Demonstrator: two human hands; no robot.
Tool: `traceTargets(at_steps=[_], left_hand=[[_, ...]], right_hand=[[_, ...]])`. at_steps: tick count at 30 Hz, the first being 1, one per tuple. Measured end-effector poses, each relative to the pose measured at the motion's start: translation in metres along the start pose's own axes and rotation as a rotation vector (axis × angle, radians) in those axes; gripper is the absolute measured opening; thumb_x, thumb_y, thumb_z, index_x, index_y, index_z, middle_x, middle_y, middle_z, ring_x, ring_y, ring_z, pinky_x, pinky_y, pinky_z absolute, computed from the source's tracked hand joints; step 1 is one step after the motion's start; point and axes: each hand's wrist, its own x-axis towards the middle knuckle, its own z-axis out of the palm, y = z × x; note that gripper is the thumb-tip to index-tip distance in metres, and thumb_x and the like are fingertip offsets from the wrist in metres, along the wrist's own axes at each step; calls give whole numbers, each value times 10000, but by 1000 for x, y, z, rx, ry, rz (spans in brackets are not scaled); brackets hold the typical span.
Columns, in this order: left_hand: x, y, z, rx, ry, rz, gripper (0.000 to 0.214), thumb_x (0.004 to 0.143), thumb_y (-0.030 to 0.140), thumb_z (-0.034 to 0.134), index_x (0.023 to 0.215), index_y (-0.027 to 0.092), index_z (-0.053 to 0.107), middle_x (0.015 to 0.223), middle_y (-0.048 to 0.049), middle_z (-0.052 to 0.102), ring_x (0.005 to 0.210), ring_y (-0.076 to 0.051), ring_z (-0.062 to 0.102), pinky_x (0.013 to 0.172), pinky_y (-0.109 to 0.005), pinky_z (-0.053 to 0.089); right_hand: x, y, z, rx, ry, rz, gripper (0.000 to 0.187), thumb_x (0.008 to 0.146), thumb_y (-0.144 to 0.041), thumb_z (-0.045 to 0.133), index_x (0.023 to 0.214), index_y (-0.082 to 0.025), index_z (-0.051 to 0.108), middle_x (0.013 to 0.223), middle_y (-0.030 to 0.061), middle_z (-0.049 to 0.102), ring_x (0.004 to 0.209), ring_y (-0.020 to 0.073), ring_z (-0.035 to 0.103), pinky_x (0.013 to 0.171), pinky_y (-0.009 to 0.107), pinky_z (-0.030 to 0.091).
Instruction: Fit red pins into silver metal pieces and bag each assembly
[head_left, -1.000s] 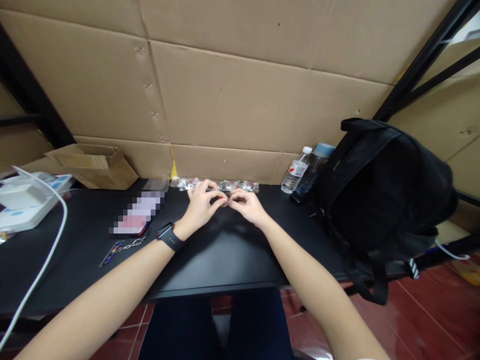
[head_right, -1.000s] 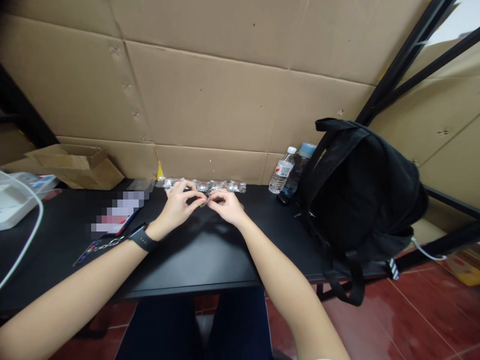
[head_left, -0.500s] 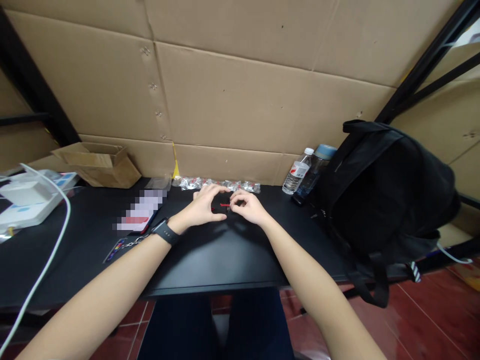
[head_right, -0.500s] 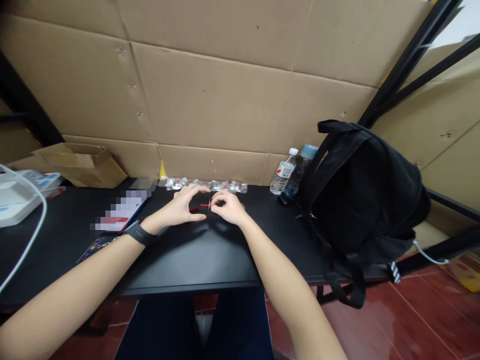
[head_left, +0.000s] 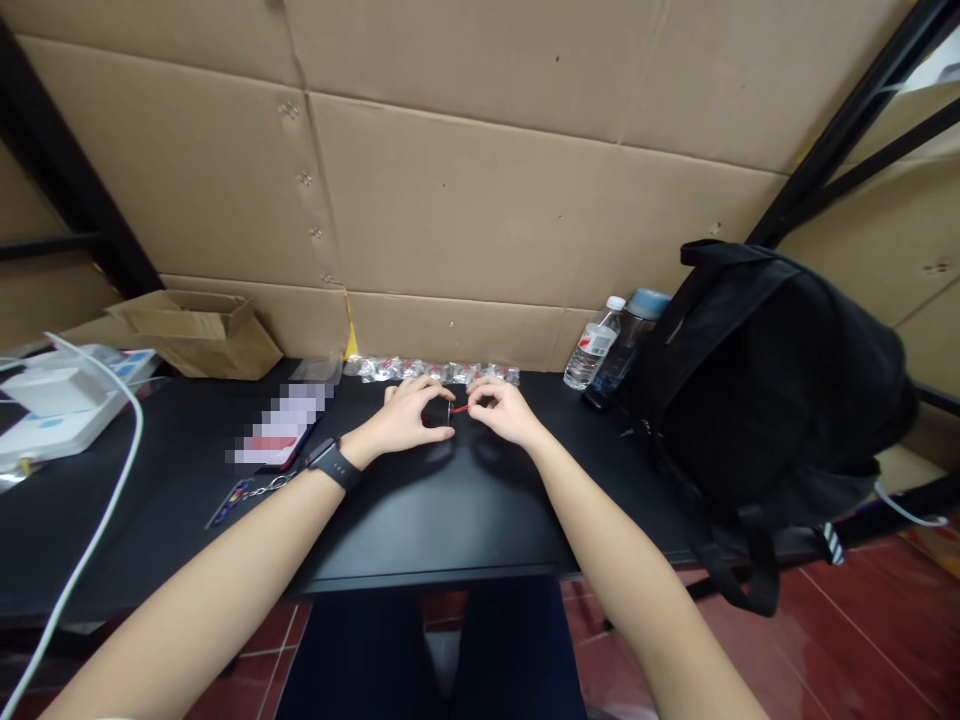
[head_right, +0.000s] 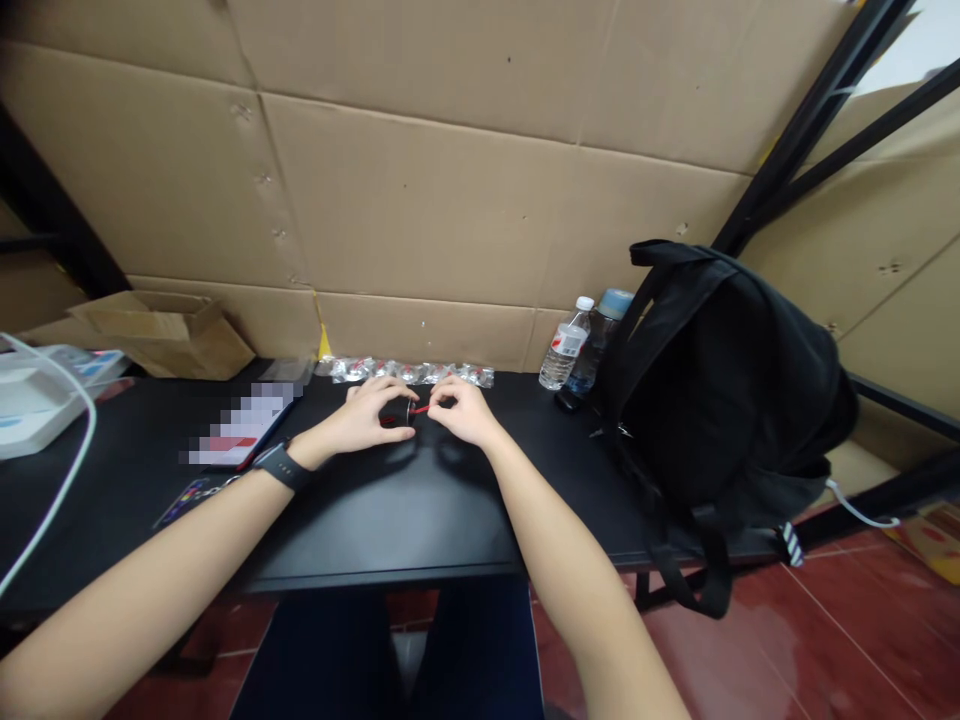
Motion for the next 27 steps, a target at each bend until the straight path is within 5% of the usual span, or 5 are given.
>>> traceTargets(at_steps=[4,11,18,21,27], left_hand=[[-2,-18,-7,68,-71,12,627,729,486,770,1311,311,612,1373,-93,550,1278,-373,457,1031,-522,351],[-5,-42,-8,118,-129,-75,214,777,418,718,921,263,751,1171,-79,638,1176,-349,501,999,-504,353],[-3,-41,12,100,-43,-39,149,887,328,607,814,244,706,1056,-74,653,1119,-316,506,944,-472,357],[-3,-38,13,101,-37,-24,152,905,312,578,824,239,683,1031,-73,655,1107,-301,510,932,-450,363],[-1,-30,8,85,33,-53,183,967,302,468,886,223,612,978,-75,681,1054,-289,536,928,-453,357]], right_hand=[[-2,2,-7,-195,-53,-64,55,733,-156,716,691,-190,705,983,39,649,884,175,619,815,306,472],[-3,8,-16,-401,-158,-14,56,722,-149,740,683,-182,715,903,38,669,806,162,604,791,281,457],[-6,14,-56,-459,-190,170,131,760,-168,726,882,-194,767,876,34,725,789,168,630,737,271,458],[-11,24,-73,-478,-242,278,389,653,-202,842,1035,-208,768,1036,62,740,882,202,658,791,294,490],[-12,35,-70,-401,-239,274,504,649,-226,862,1140,-209,748,1128,83,746,941,214,678,864,316,509]])
